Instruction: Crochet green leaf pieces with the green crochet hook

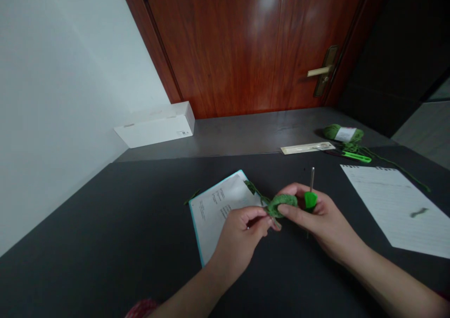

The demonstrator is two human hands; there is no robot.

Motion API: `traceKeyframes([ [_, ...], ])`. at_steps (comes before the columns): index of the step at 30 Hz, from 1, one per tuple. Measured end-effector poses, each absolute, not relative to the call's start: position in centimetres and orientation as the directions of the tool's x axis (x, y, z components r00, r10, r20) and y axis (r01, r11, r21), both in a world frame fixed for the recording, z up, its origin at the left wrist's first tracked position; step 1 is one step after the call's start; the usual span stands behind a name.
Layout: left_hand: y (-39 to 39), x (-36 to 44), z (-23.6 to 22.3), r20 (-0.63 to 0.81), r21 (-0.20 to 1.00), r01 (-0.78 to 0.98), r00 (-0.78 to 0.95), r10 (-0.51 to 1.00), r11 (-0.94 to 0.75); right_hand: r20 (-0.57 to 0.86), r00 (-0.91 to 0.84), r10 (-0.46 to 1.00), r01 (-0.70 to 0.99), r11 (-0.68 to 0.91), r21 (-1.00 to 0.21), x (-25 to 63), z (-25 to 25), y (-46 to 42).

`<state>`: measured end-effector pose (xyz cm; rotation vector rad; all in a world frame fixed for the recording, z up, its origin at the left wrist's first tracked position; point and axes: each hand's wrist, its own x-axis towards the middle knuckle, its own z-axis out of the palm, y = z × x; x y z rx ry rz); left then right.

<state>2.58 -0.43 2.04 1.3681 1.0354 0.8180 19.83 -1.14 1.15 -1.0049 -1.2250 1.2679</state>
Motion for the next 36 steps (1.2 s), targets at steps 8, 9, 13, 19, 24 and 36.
traceKeyframes([
  [8,-0.2,1.7,1.7,-0.250,0.862,-0.200,0.630,0.735,0.465,0.031,-0.173,0.984,-0.136,0.007,-0.991,19.8,0.4,-0.5],
  [9,-0.2,1.6,1.7,-0.241,0.844,-0.221,0.658,0.714,0.488,0.022,-0.209,0.978,-0.125,-0.005,-0.992,19.7,0.3,-0.4],
  [13,0.0,1.4,1.8,-0.223,0.778,-0.285,0.708,0.670,0.561,0.028,-0.292,0.956,-0.108,-0.004,-0.994,19.5,0.4,-0.3],
  [19,0.3,0.9,1.7,-0.166,0.672,-0.389,0.750,0.640,0.630,0.052,-0.193,0.980,-0.075,0.038,-0.996,19.9,0.4,-0.3],
  [24,0.4,0.5,1.7,-0.117,0.633,-0.424,0.775,0.621,0.647,0.097,-0.164,0.982,-0.020,0.095,-0.995,19.9,0.5,-0.3],
  [36,0.0,1.8,0.9,-0.143,0.717,-0.423,0.689,0.710,0.554,0.330,-0.086,0.940,0.020,0.333,-0.943,19.8,1.5,-1.5],
])
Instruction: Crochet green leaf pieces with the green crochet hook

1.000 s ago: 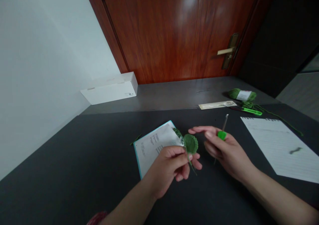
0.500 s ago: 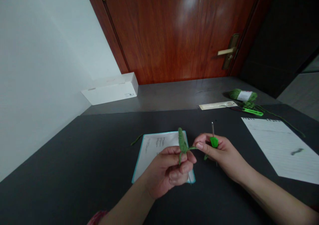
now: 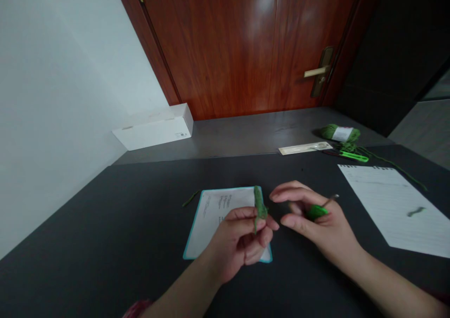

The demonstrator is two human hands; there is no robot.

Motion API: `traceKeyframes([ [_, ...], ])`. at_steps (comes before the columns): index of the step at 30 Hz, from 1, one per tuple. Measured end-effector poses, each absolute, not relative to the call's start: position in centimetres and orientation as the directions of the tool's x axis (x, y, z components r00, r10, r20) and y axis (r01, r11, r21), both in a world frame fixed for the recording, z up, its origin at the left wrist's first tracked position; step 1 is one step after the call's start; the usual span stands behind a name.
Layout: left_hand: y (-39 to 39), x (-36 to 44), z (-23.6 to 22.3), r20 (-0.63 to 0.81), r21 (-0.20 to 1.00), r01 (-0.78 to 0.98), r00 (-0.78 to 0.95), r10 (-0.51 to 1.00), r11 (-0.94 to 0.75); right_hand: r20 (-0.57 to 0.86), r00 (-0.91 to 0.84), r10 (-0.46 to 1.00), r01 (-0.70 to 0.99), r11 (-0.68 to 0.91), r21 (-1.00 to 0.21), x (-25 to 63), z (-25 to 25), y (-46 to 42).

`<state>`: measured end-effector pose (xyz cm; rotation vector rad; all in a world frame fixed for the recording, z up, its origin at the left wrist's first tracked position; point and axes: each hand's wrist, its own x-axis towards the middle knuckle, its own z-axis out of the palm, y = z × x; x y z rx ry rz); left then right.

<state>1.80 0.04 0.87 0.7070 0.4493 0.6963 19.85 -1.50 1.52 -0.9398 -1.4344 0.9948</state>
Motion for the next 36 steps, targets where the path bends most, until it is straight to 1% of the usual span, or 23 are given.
traceKeyframes([
  [3,-0.3,2.4,0.7,-0.168,0.760,-0.391,0.654,0.738,0.520,0.361,-0.108,0.926,0.070,0.369,-0.927,19.4,1.6,-2.2],
  [4,-0.4,2.5,0.7,-0.174,0.780,-0.371,0.646,0.743,0.505,0.350,-0.108,0.930,0.071,0.359,-0.931,19.2,1.6,-2.3],
  [6,-0.5,2.6,0.8,-0.184,0.814,-0.320,0.649,0.738,0.485,0.287,-0.095,0.953,0.017,0.290,-0.957,19.0,1.4,-2.3],
  [8,-0.6,2.5,0.8,-0.181,0.827,-0.294,0.668,0.722,0.479,0.204,-0.087,0.975,-0.073,0.198,-0.978,19.0,1.1,-2.0],
  [11,-0.5,2.2,0.8,-0.137,0.802,-0.341,0.694,0.707,0.490,0.117,-0.081,0.990,-0.164,0.103,-0.981,19.0,0.8,-1.5],
  [16,-0.2,1.8,0.6,-0.072,0.703,-0.434,0.745,0.663,0.563,-0.002,-0.135,0.991,-0.238,-0.034,-0.971,18.6,0.5,-1.1],
  [22,-0.1,1.8,0.2,-0.057,0.671,-0.472,0.736,0.674,0.572,-0.016,-0.114,0.993,-0.318,-0.051,-0.947,18.5,-0.1,-0.9],
  [27,-0.2,1.9,0.2,-0.049,0.700,-0.474,0.715,0.698,0.535,0.012,-0.242,0.970,-0.328,-0.070,-0.942,18.6,0.0,-1.1],
  [30,-0.3,2.0,0.6,-0.071,0.783,-0.404,0.699,0.712,0.474,0.009,-0.317,0.948,-0.319,-0.098,-0.943,18.8,-0.3,-1.0],
  [33,-0.4,2.1,1.1,-0.167,0.865,-0.256,0.663,0.730,0.431,-0.009,-0.316,0.949,-0.312,-0.112,-0.944,19.3,-0.6,-0.8],
  [36,-0.4,2.1,1.4,-0.251,0.927,-0.092,0.567,0.785,0.363,-0.041,-0.304,0.952,-0.299,-0.136,-0.944,19.6,-0.5,-0.6],
])
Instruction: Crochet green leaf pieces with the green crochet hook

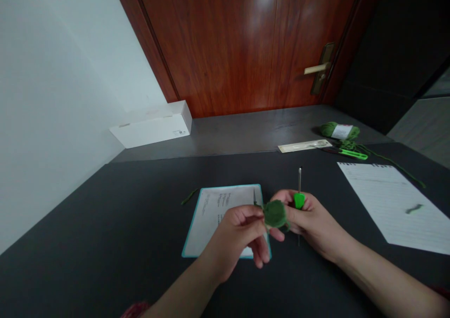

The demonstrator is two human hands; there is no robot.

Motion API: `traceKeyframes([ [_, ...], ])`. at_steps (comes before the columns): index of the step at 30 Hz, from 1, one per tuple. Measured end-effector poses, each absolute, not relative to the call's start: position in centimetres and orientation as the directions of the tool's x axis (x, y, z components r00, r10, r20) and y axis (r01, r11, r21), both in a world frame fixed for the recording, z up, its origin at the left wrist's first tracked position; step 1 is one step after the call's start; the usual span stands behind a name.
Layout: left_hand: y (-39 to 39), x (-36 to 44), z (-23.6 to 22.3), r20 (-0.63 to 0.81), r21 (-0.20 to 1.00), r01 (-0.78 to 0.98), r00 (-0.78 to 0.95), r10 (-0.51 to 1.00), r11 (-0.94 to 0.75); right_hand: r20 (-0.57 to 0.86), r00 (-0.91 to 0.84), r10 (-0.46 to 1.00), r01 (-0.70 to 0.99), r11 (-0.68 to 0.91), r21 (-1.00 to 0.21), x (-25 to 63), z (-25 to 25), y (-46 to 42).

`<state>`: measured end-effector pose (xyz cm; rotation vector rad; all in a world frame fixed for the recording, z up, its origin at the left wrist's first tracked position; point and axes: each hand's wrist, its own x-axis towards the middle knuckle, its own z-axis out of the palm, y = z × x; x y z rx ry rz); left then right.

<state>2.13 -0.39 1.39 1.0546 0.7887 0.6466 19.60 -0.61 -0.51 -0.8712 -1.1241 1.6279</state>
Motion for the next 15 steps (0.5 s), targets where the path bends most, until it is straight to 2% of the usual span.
traceKeyframes([
  [3,-0.3,1.7,1.5,-0.212,0.974,0.021,0.458,0.863,0.228,-0.090,-0.310,0.946,-0.290,-0.184,-0.939,19.7,-0.2,-0.6],
  [7,0.0,0.7,1.9,0.027,0.999,0.022,0.419,0.908,-0.040,-0.164,-0.348,0.923,-0.283,-0.270,-0.920,19.7,-0.1,-0.6],
  [9,0.0,0.3,2.2,0.141,0.972,0.100,0.478,0.867,-0.214,-0.194,-0.367,0.910,-0.288,-0.309,-0.906,19.8,-0.2,-0.6],
  [12,-0.1,0.1,2.4,0.252,0.863,0.252,0.537,0.805,-0.439,-0.222,-0.384,0.896,-0.311,-0.352,-0.883,19.9,-0.3,-0.6],
  [13,-0.2,0.1,2.3,0.266,0.841,0.282,0.529,0.806,-0.462,-0.228,-0.385,0.894,-0.322,-0.362,-0.875,19.9,-0.3,-0.6],
  [15,-0.3,0.3,2.0,0.237,0.872,0.282,0.472,0.849,-0.400,-0.232,-0.378,0.896,-0.346,-0.370,-0.862,19.9,-0.4,-0.5],
])
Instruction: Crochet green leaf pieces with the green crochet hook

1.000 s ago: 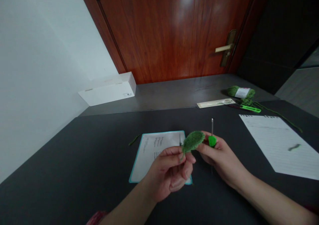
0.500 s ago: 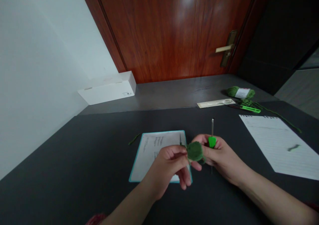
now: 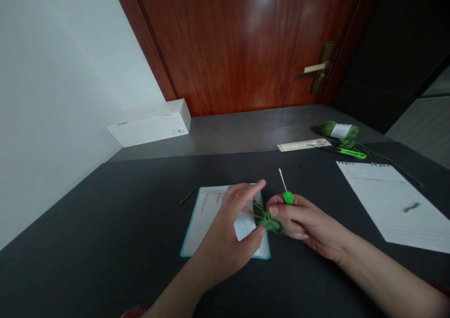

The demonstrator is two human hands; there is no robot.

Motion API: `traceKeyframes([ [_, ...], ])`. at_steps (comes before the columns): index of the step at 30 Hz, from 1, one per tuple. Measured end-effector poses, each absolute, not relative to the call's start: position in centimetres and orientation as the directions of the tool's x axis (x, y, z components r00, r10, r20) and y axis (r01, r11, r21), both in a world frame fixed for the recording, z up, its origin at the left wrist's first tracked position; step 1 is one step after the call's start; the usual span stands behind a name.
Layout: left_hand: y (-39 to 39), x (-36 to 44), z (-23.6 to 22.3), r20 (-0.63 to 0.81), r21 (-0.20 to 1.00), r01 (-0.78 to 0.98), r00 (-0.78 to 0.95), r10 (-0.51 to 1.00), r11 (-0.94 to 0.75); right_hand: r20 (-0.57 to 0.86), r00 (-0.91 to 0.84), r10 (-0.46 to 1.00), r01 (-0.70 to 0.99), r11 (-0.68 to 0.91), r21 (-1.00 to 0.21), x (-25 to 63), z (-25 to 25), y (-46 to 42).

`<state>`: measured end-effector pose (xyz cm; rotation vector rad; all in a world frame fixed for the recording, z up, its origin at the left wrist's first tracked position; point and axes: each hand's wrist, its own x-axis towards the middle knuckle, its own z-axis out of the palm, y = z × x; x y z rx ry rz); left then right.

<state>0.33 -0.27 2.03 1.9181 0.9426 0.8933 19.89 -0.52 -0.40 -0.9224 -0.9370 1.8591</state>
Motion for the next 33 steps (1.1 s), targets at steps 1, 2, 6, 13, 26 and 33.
traceKeyframes([
  [1,-0.3,0.5,1.8,0.191,0.919,0.240,0.422,0.886,-0.312,-0.231,-0.372,0.899,-0.358,-0.368,-0.858,19.8,-0.4,-0.5],
  [2,-0.3,0.7,1.6,0.126,0.961,0.183,0.384,0.915,-0.209,-0.227,-0.365,0.903,-0.370,-0.364,-0.855,19.8,-0.4,-0.5],
  [6,-0.3,1.6,1.1,-0.119,0.993,0.041,0.421,0.899,0.112,-0.205,-0.344,0.916,-0.398,-0.340,-0.852,19.5,-0.5,-0.4],
  [13,0.1,1.3,1.8,-0.160,0.942,-0.202,0.431,0.888,0.268,-0.175,-0.359,0.917,-0.351,-0.306,-0.885,20.2,0.0,-0.1],
  [26,0.6,0.4,3.5,-0.144,0.512,-0.706,0.491,0.859,0.489,-0.161,-0.332,0.929,-0.158,-0.224,-0.962,21.6,-0.9,1.1],
  [33,0.0,0.4,4.0,-0.096,0.407,-0.753,0.528,0.844,0.517,-0.125,-0.380,0.916,-0.189,-0.209,-0.959,20.9,-0.8,0.6],
])
